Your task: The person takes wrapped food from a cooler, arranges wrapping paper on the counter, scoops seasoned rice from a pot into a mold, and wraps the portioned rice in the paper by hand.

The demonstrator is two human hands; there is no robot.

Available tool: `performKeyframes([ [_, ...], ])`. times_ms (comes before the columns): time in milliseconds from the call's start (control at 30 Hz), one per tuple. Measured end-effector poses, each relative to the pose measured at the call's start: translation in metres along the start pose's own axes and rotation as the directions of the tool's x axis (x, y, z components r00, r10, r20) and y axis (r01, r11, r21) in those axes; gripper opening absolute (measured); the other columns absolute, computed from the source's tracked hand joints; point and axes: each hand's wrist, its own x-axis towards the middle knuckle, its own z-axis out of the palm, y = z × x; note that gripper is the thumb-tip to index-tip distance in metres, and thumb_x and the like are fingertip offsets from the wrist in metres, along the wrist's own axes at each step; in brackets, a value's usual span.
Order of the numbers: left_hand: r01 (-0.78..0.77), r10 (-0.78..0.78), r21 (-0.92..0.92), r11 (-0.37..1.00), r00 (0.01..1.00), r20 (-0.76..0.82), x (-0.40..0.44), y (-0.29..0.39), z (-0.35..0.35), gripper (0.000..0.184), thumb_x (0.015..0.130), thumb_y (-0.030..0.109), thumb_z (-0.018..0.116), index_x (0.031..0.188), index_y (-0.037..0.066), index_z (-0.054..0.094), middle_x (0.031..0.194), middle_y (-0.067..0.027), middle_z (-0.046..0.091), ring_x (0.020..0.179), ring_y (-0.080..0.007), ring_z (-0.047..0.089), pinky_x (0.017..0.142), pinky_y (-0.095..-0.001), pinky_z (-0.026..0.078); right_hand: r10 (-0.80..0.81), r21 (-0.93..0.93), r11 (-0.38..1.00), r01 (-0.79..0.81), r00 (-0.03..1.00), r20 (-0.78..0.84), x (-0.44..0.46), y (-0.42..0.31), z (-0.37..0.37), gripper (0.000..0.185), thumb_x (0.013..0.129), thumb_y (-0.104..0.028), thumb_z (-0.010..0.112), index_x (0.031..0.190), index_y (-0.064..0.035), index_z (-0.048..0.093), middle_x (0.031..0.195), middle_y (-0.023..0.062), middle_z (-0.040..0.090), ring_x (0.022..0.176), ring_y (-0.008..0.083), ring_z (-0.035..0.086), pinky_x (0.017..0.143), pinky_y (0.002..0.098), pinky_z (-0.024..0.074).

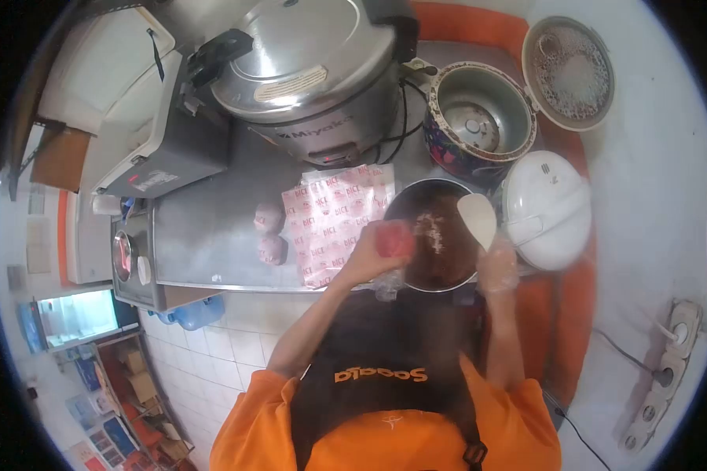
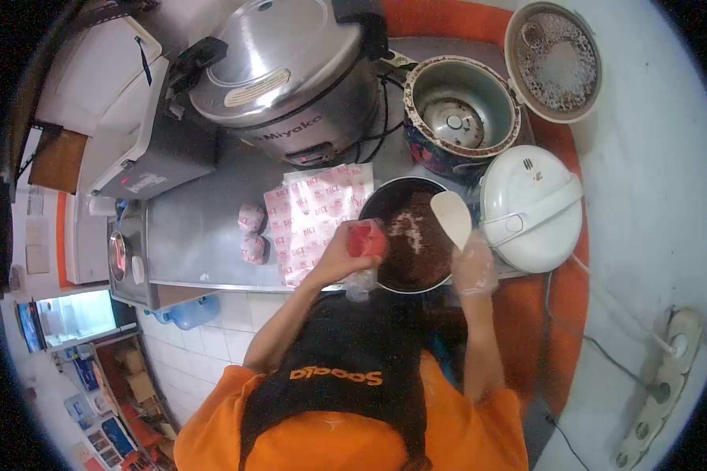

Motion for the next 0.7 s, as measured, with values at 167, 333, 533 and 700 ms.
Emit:
performKeyframes([
  [167,0.098,-0.093,0.123,0.988,0.995,-0.046,-0.012,-0.031,-0.024,0.092,0.073,0.032,0.094,0.142,-0.002,0.045,0.133,-0.0178,0.058,0.123,-0.0267,0.060,0.105,-0.0385,0.049,-0.051,0.036,0.998,0.047,0.991,0.127,0.021,-0.009,0.027,0.024,0.093,-0.013,0.068,0.112,0.0006,0.061,0.102,0.0279,0.069,0.094,0.0488,0.068,0.082,0.0546,0.0565],
  [333,0.102,-0.100,0.065,0.993,0.994,-0.034,-0.026,-0.056,-0.047,0.087,0.069,0.034,0.095,0.137,-0.002,0.053,0.139,-0.0208,0.056,0.129,-0.0288,0.056,0.108,-0.0404,0.046,-0.042,-0.009,0.999,0.045,0.969,0.244,0.038,-0.040,-0.012,0.049,0.099,-0.030,0.064,0.135,0.0014,0.055,0.114,0.0297,0.069,0.104,0.0465,0.068,0.089,0.0537,0.0547],
  [533,-0.079,0.073,0.069,0.995,0.994,0.080,-0.027,-0.037,-0.075,0.082,0.066,0.025,0.095,0.136,0.009,0.055,0.139,-0.0135,0.058,0.130,-0.0279,0.057,0.115,-0.0406,0.040,-0.094,-0.186,0.971,0.148,0.958,0.269,0.023,-0.087,-0.044,0.037,0.102,-0.015,0.052,0.133,0.0048,0.057,0.100,0.0259,0.070,0.094,0.0447,0.069,0.084,0.0502,0.0566],
  [700,-0.217,0.176,0.143,0.966,0.951,0.254,-0.031,-0.029,-0.078,0.080,0.066,0.019,0.092,0.135,0.007,0.053,0.127,-0.0119,0.065,0.122,-0.0268,0.063,0.116,-0.0402,0.039,-0.155,-0.468,0.836,0.287,0.941,0.299,0.030,-0.119,-0.011,0.055,0.093,-0.006,0.055,0.147,0.0050,0.050,0.103,0.0226,0.070,0.089,0.0317,0.074,0.070,0.0448,0.0599],
])
